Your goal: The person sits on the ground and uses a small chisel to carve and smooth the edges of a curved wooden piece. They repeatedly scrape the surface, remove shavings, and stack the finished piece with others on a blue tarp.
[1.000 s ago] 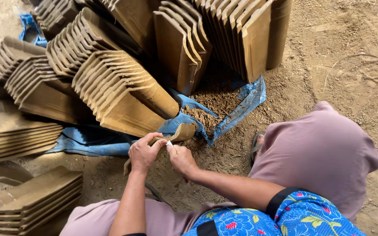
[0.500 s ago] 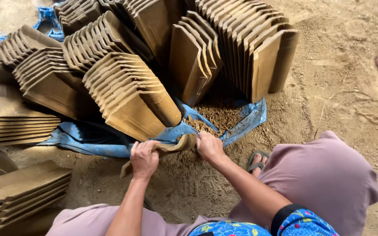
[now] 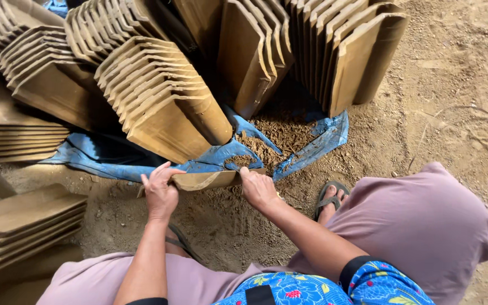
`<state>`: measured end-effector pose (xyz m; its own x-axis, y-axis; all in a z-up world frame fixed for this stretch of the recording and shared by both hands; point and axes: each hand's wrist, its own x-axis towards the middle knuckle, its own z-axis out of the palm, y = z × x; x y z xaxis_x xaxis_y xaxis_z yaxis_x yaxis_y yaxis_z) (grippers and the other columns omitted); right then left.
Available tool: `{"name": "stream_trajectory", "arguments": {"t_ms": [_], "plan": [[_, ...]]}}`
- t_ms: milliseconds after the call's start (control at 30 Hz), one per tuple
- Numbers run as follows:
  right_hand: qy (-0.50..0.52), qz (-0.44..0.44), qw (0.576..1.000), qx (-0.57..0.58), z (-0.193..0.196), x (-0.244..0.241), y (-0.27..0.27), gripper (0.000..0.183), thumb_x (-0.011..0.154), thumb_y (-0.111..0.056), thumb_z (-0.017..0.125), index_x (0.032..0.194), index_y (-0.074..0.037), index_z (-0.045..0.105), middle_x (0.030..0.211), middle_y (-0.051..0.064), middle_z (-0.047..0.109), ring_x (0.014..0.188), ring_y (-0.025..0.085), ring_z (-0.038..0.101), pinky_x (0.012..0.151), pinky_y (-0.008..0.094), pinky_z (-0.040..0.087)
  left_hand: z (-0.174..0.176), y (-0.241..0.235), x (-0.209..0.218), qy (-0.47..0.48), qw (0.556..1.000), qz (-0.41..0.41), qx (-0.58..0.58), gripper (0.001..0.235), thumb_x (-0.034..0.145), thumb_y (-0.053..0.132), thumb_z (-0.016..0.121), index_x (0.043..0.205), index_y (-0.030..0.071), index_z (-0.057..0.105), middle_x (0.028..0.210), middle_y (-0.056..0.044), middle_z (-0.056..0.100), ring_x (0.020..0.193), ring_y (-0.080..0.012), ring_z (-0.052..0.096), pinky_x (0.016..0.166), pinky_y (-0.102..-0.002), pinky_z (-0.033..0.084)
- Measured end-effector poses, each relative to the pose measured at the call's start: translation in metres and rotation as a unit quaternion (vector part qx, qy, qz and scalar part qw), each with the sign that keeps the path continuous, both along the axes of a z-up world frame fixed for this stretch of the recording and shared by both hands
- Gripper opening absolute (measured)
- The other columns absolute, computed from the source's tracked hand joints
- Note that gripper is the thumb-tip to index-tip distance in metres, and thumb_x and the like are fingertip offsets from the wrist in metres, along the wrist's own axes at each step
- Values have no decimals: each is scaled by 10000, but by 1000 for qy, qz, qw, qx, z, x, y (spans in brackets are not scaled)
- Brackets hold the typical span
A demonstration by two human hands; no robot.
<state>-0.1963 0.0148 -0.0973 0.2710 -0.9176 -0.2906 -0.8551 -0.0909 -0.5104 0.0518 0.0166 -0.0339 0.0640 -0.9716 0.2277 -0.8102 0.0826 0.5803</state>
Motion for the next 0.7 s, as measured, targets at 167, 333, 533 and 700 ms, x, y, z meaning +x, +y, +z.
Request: {"name": "stream_trajectory", "arguments": {"t_ms": [167,333,533,700], "plan": [[9,-35,999,34,-55,-17,-6,167,905,-200,397,932,-60,485,811,213,649,820,441,665,762,550,509,-14,-1,28,-12,1000,2,20,483,712,-105,504,833,328,680,1028,74,665,1223,-134,525,1077,-701,158],[-17,-74,997,33,-90,-40,-3,349,869,-174,251,931,-5,550,838,266,663,853,455,662,789,556,504,-17,-2,38,-5,999,11,40,516,726,-103,503,863,360,683,1170,101,628,1232,-124,510,1091,-668,181],[147,-131,980,42,-119,-52,-19,392,860,-121,300,808,-55,683,785,159,705,802,344,702,705,481,544,-7,3,36,26,999,19,44,535,718,-111,477,881,347,701,1233,42,616,1237,-198,517,1080,-683,173],[-65,-43,993,88,96,17,-22,301,938,-192,387,969,-29,638,819,172,664,812,337,683,795,541,524,-10,0,36,14,999,13,47,534,710,-96,453,888,344,699,1247,45,603,1213,-196,533,1088,-664,194]]}}
